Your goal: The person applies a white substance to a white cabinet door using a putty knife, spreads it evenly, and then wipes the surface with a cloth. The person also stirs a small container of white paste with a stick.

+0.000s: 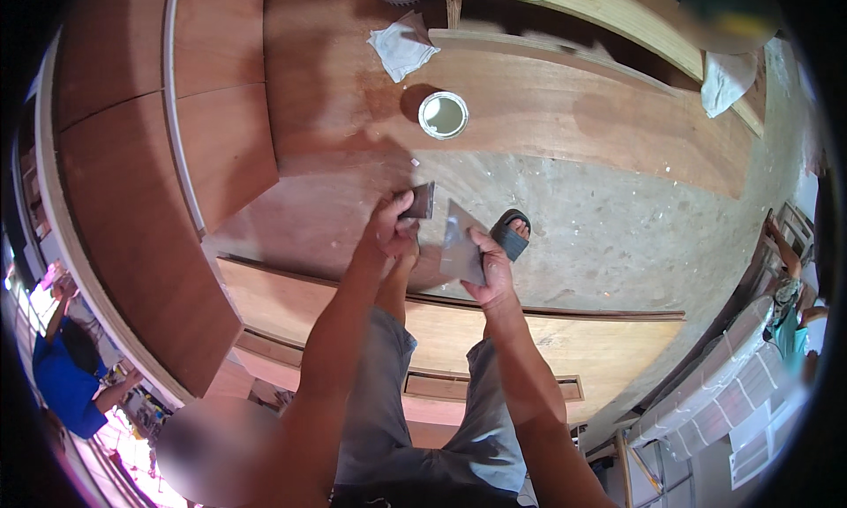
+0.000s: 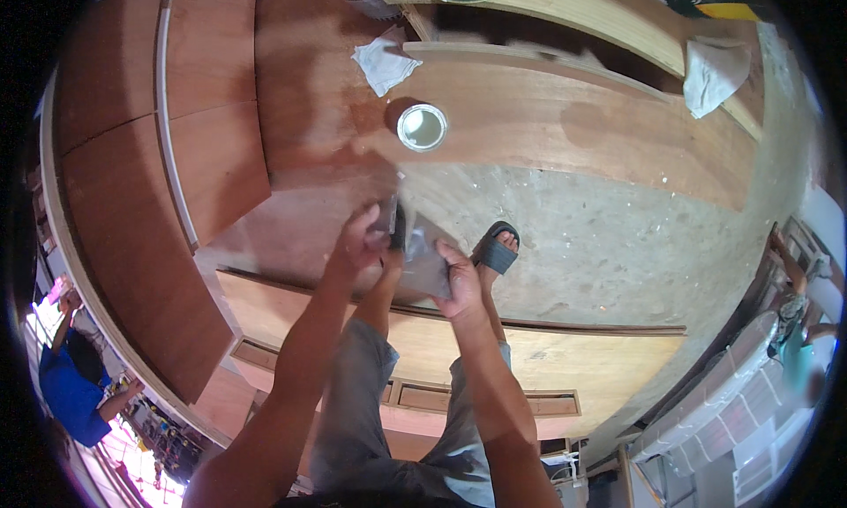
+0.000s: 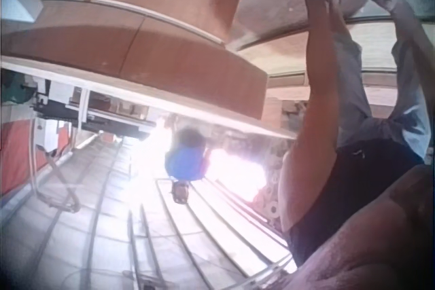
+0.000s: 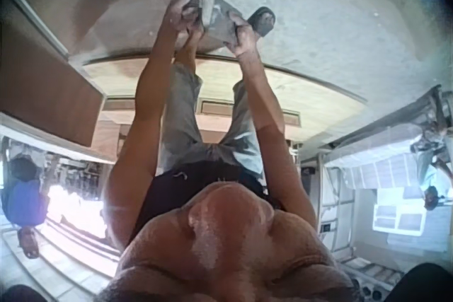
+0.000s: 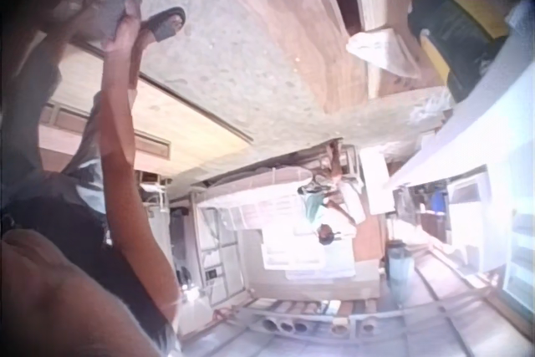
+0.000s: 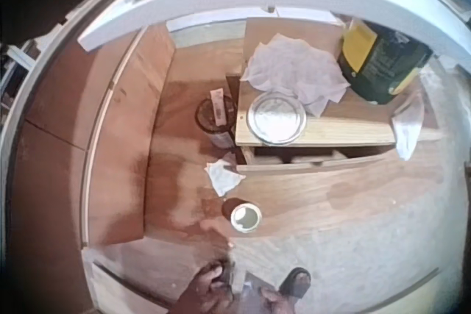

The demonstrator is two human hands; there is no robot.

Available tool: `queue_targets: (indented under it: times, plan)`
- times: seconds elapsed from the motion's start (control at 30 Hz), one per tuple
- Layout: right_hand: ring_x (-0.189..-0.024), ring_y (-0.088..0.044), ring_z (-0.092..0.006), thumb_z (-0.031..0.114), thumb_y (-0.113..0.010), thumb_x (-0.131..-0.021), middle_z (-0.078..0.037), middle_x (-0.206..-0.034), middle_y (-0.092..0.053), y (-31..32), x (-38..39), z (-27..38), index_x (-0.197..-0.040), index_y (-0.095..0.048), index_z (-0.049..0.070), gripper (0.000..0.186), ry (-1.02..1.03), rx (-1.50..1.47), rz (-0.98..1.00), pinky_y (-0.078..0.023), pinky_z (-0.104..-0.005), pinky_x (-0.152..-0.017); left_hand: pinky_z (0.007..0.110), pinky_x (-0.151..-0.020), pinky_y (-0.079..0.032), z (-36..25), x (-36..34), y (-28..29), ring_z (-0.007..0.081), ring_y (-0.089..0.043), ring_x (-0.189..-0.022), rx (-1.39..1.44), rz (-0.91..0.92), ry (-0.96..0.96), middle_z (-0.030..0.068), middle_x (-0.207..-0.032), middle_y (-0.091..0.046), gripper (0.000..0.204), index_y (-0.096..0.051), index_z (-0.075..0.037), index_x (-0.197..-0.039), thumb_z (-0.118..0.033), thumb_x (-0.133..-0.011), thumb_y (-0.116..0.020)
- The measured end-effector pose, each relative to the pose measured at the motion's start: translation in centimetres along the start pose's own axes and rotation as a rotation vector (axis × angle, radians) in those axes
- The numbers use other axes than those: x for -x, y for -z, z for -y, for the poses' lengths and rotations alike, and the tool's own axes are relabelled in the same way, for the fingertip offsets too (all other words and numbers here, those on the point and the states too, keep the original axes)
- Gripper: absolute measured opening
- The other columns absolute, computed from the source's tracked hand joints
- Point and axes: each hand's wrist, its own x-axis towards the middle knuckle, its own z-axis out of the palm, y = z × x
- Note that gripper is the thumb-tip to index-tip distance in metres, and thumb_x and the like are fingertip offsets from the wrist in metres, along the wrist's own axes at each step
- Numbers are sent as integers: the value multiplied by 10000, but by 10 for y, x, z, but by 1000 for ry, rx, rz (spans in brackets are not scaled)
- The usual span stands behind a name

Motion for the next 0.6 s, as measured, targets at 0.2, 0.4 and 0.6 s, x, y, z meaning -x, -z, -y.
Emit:
queue_targets:
  times: [0.2, 0.4, 0.6]
  plan:
    - [-911, -687, -226, 226, -698, -916, -60, -1005, -706, -54, 43, -14, -1121, -650, 77, 258, -49, 49, 40, -548, -385, -859, 232, -559, -481, 13, 38, 0, 77, -560, -591, 87, 48, 79, -6, -810, -627, 103, -614, -111, -1033, -141, -943, -654]
    - [-872, -699, -187, 196, -710, -913, -46, -978, -717, -90, 118, 26, -1101, -670, 94, 217, 70, -6, 5, -573, -340, -757, 247, -520, -440, -58, 103, -52, 93, -557, -599, -850, 147, 224, 14, -770, -613, 184, -635, -45, -956, -127, -853, -763]
    - [-480, -535, -108, 326, -502, -1039, -48, -661, -553, -92, 149, 20, -1010, -601, -11, 352, -224, -526, 427, -404, -190, -354, 241, -513, -403, -39, 136, -127, 66, -540, -664, -130, -62, -296, -14, -812, -622, 192, -592, -114, -888, -127, -859, -782]
